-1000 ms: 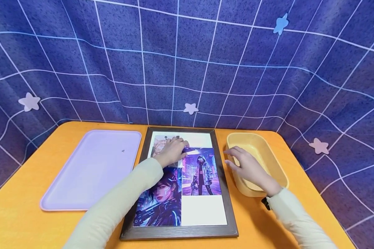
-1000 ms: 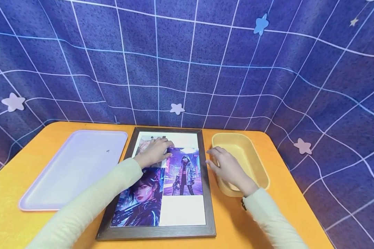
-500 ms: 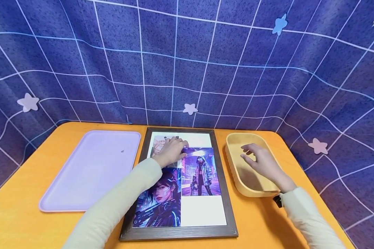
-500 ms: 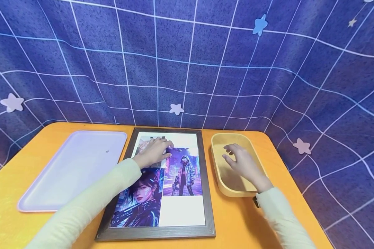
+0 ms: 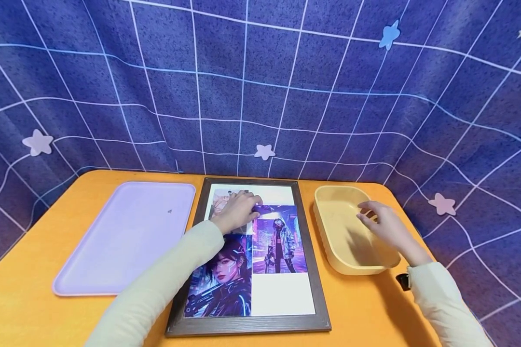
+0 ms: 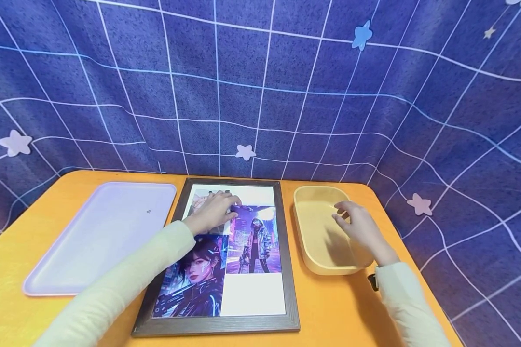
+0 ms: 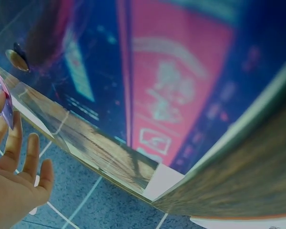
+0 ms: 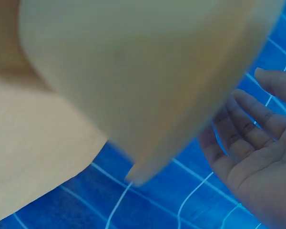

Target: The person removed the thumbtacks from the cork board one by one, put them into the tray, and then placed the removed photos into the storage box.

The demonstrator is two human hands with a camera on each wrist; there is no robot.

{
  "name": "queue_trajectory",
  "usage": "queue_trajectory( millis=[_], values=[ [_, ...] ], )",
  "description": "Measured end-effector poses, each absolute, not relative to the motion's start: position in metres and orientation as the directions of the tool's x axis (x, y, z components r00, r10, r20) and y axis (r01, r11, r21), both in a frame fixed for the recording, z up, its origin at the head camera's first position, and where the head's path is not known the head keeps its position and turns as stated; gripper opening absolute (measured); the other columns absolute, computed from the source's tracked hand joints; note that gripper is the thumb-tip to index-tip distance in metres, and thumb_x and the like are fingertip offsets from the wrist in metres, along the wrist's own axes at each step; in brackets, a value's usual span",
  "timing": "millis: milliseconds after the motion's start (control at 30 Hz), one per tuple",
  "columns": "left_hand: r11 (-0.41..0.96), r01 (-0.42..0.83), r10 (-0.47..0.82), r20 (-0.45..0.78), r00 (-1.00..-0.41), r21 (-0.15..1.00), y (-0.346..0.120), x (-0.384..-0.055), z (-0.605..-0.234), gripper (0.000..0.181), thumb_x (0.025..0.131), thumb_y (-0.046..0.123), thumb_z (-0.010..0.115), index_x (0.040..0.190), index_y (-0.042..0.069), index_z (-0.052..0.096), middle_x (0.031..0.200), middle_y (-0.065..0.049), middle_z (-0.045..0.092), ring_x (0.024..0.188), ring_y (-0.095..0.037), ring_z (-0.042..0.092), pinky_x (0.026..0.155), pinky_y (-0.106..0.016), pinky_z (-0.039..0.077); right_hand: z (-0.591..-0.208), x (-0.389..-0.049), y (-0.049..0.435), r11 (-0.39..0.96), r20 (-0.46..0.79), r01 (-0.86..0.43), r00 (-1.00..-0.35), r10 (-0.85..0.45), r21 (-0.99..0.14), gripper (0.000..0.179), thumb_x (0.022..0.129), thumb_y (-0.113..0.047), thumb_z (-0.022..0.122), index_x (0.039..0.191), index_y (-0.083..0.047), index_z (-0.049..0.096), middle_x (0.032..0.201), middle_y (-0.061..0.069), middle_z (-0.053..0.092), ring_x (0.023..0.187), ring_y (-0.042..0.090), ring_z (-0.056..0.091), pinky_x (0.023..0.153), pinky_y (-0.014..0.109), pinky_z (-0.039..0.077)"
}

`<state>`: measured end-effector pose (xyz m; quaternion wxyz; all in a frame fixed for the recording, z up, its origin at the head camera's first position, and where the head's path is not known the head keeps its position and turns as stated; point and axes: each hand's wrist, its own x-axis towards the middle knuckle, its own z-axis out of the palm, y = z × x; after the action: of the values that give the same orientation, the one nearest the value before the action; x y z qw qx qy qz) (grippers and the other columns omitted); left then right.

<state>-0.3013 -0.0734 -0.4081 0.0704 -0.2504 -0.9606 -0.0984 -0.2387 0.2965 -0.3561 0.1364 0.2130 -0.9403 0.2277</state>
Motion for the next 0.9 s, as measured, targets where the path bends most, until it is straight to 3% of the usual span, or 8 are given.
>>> queue_trajectory(
  millis=[167,467,767,900],
  values=[
    [0.852,0.497,0.465,0.200,-0.862,0.162,-0.073,-0.300,-0.407,0.027,0.084,0.027,0.065,0.109,0.018,0.061,0.107,-0.003,0.063,0.103,-0.026,0.054,0.088,-0.045,0.039,-0.356,-0.238,0.308,0.818,0.386,-0.457,-0.866,-0.319,-0.349,0.021,0.083,-0.002,0.060,0.101,0.007,0.060,0.087,0.016,0.065,0.074,0.026,0.061,0.062,0.033,0.050],
    [0.850,0.492,0.460,0.189,-0.867,0.189,-0.072,-0.298,-0.404,0.027,0.084,0.024,0.064,0.110,0.016,0.061,0.108,-0.004,0.062,0.106,-0.028,0.052,0.090,-0.046,0.038,-0.360,-0.236,0.329,0.860,0.400,-0.396,-0.880,-0.255,-0.322,0.022,0.079,0.000,0.062,0.100,0.008,0.061,0.081,0.015,0.064,0.068,0.026,0.060,0.063,0.041,0.049],
    [0.852,0.491,0.459,0.194,-0.867,0.182,-0.071,-0.297,-0.404,0.026,0.085,0.022,0.062,0.110,0.016,0.061,0.108,-0.004,0.061,0.108,-0.028,0.052,0.092,-0.046,0.038,-0.369,-0.237,0.352,0.864,0.336,-0.311,-0.925,-0.179,-0.396,0.023,0.083,-0.004,0.058,0.103,0.007,0.060,0.084,0.018,0.064,0.070,0.024,0.059,0.057,0.022,0.043],
    [0.853,0.490,0.458,0.191,-0.868,0.179,-0.071,-0.296,-0.404,0.026,0.085,0.022,0.062,0.110,0.016,0.061,0.107,-0.004,0.062,0.106,-0.027,0.053,0.091,-0.045,0.038,-0.372,-0.236,0.357,0.845,0.283,-0.273,-0.947,-0.153,-0.460,0.025,0.086,-0.009,0.057,0.106,0.006,0.060,0.088,0.020,0.064,0.068,0.010,0.058,0.057,0.019,0.044]
  ],
)
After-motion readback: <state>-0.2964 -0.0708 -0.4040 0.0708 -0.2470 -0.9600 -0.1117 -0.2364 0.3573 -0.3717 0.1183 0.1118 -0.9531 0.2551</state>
